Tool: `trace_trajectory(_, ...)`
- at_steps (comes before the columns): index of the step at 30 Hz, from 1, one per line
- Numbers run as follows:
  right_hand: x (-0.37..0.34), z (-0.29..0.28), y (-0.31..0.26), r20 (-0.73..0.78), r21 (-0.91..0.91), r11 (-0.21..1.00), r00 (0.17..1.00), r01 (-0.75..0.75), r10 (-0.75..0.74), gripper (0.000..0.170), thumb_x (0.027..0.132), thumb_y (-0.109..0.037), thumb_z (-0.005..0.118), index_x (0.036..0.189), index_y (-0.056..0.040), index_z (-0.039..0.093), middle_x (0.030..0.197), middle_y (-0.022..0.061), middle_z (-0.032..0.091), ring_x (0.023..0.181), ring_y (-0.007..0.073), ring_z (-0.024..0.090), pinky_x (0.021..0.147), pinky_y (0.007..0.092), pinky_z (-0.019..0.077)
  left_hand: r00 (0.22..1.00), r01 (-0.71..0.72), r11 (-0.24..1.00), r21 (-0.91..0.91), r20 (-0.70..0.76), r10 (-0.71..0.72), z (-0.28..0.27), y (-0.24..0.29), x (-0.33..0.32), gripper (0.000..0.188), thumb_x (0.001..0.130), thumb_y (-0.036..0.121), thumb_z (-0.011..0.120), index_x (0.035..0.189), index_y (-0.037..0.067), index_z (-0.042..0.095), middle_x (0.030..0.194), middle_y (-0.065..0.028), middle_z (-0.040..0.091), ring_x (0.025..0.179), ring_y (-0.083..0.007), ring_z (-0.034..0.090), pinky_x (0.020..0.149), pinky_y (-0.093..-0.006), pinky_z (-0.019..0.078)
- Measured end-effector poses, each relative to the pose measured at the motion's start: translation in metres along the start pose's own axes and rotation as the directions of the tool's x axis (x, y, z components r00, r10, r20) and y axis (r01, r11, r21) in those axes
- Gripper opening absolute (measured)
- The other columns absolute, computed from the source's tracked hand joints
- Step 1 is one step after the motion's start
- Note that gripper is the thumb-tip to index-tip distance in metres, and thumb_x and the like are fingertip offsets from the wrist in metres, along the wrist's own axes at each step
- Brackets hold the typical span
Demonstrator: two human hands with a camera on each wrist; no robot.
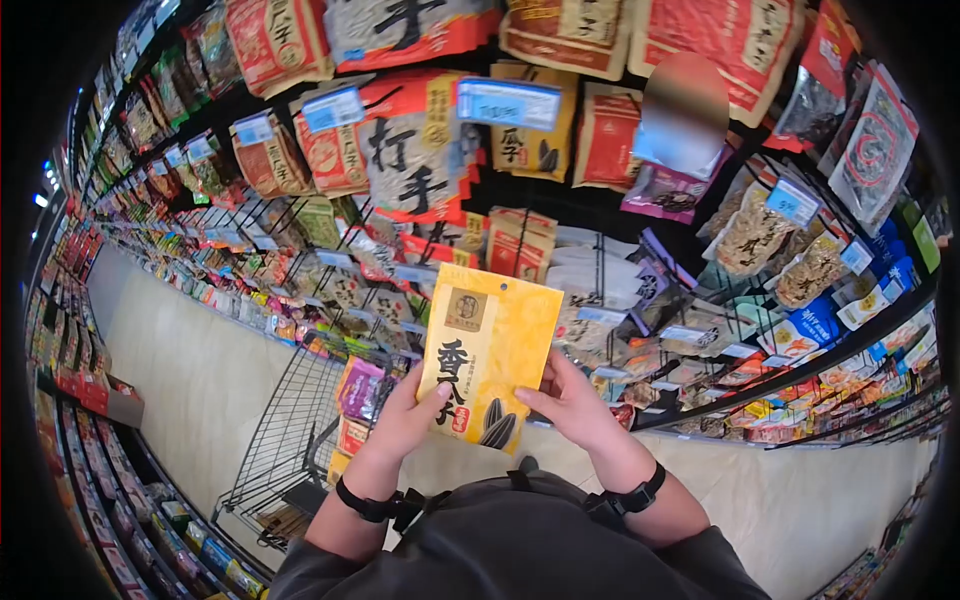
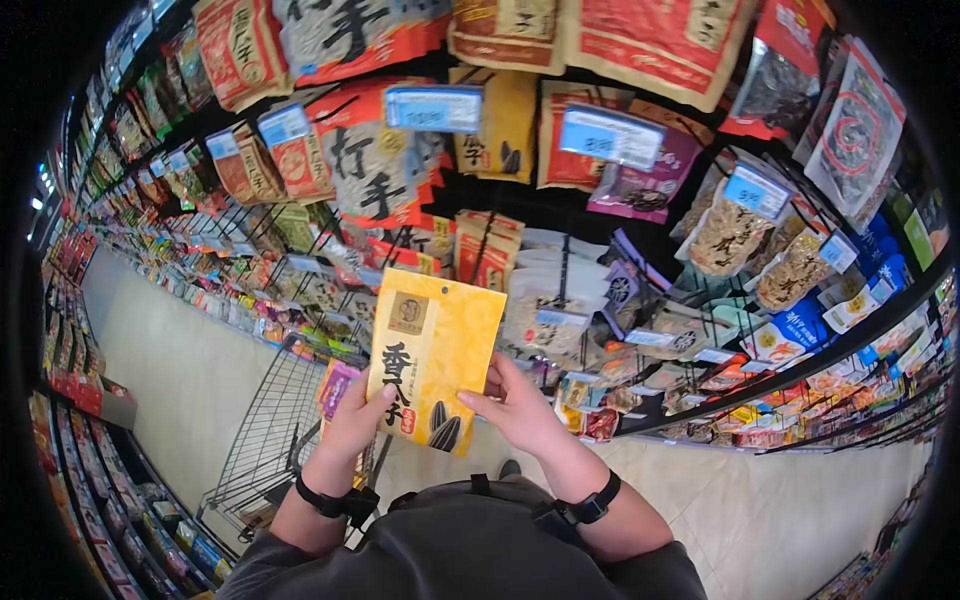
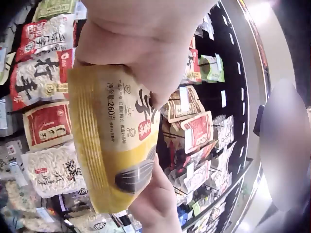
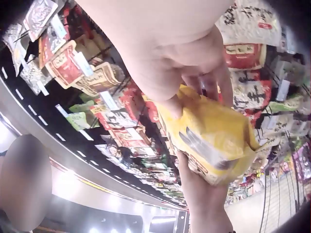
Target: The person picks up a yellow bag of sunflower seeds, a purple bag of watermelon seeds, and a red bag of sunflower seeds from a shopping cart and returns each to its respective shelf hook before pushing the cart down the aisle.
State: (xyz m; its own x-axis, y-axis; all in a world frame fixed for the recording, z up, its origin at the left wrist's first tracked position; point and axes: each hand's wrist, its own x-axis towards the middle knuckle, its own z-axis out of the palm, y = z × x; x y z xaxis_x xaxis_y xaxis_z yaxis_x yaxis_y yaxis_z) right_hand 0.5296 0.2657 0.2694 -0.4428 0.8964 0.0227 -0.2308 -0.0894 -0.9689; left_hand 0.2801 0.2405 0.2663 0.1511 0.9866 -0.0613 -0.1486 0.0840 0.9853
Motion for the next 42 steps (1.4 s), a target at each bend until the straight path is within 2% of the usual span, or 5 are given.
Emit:
trace_trajectory(5,-0.002,-0.040,-0.052,0.001,-0.112,0.991,0.997,0.073,-0.073,0.060,0.094,-0.009,0.065,0.145,-0.0006,0.033,0.134,0.0129,0.056,0.121,0.0176,0.055,0.099,0.0312,0.0461,0.986,-0.164,0.984,0.065,-0.015,0.165,0.045,0.019,0.031,0.045,0.099,0.018,0.056,0.138,-0.004,0.046,0.124,-0.0091,0.061,0.111,-0.0137,0.057,0.096,-0.0307,0.0458)
trace_trajectory(14,0.041,-0.072,-0.093,0.012,-0.225,0.963,0.988,0.151,-0.152,0.063,0.094,-0.008,0.064,0.148,-0.0011,0.033,0.131,0.0108,0.059,0.120,0.0145,0.056,0.093,0.0295,0.0487,0.981,-0.167,0.986,-0.005,-0.097,0.165,0.074,0.061,0.080,0.041,0.099,0.018,0.055,0.134,-0.004,0.049,0.122,-0.0083,0.063,0.109,-0.0129,0.058,0.095,-0.0295,0.0457)
trace_trajectory(34,0.148,-0.068,-0.118,-0.086,-0.452,0.867,0.957,0.211,-0.277,0.062,0.085,-0.014,0.077,0.137,0.0017,0.047,0.120,0.0123,0.065,0.108,0.0186,0.064,0.096,0.0325,0.0481,0.910,-0.398,0.914,-0.081,0.089,0.404,-0.006,0.070,0.208,0.058,0.089,0.028,0.066,0.133,-0.006,0.046,0.119,-0.0103,0.063,0.107,-0.0166,0.061,0.092,-0.0330,0.0493)
trace_trajectory(36,0.149,-0.069,-0.117,-0.114,-0.442,0.890,0.977,0.111,-0.178,0.061,0.084,-0.013,0.078,0.135,0.0018,0.048,0.120,0.0118,0.065,0.107,0.0191,0.064,0.096,0.0325,0.0478,0.905,-0.414,0.909,-0.056,0.084,0.417,-0.011,0.066,0.214,0.058,0.089,0.031,0.067,0.130,-0.006,0.049,0.117,-0.0111,0.064,0.105,-0.0170,0.062,0.091,-0.0332,0.0498)
trace_trajectory(42,0.155,-0.071,-0.111,-0.090,-0.490,0.857,0.969,0.160,-0.232,0.051,0.081,-0.010,0.078,0.126,0.0007,0.057,0.115,0.0142,0.068,0.106,0.0248,0.067,0.093,0.0353,0.0497,0.873,-0.485,0.871,0.080,0.108,0.476,-0.024,0.060,0.226,0.058,0.087,0.033,0.069,0.126,-0.006,0.052,0.114,-0.0124,0.065,0.102,-0.0179,0.063,0.089,-0.0334,0.0499)
